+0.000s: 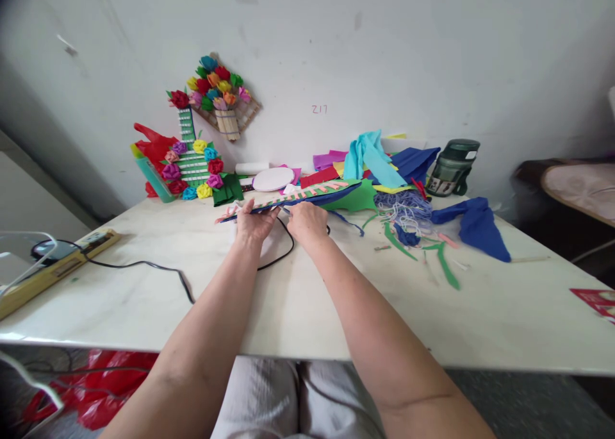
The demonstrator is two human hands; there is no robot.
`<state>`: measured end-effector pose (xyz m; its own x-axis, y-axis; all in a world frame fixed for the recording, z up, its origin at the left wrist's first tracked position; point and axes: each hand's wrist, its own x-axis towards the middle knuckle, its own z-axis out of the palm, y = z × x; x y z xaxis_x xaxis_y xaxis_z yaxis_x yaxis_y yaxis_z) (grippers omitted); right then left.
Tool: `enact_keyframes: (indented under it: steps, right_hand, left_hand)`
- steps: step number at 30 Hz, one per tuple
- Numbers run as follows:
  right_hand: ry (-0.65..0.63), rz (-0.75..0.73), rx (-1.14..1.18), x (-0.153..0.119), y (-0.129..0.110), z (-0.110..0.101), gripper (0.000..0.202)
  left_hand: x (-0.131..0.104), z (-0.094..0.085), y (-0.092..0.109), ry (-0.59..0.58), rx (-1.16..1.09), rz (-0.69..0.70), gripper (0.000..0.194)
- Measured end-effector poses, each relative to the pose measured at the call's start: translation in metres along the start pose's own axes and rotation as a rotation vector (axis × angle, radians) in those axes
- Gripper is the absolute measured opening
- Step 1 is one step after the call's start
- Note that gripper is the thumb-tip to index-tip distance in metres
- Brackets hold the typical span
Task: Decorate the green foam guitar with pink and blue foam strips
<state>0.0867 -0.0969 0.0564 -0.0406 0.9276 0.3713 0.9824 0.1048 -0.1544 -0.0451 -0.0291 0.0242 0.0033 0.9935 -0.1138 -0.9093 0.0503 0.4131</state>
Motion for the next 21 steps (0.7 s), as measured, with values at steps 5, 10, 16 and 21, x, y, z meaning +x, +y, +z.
enact_keyframes:
  steps: [5,10,16,21]
  right_hand:
    - [-0.036,0.052,0.002,0.0009,-0.0028,-0.0030,0.029]
    - [-0.081,0.121,0.012,0.0037,-0.0043,-0.0010,0.031]
    - [-0.086,0.107,0.023,0.0042,-0.0021,-0.0028,0.029]
    - [-0.074,0.072,0.012,0.0034,-0.0001,-0.0086,0.028]
  left_hand:
    - [-0.0010,0.0006,-0.0031,-0.004,0.000,0.035,0.008]
    - [-0.0013,0.0011,-0.0051,-0.009,0.002,0.058,0.005]
    - [-0.0010,0.0008,-0.0054,0.007,-0.001,0.066,0.006]
    - [-0.0010,0.0006,-0.0047,0.000,0.003,0.073,0.005]
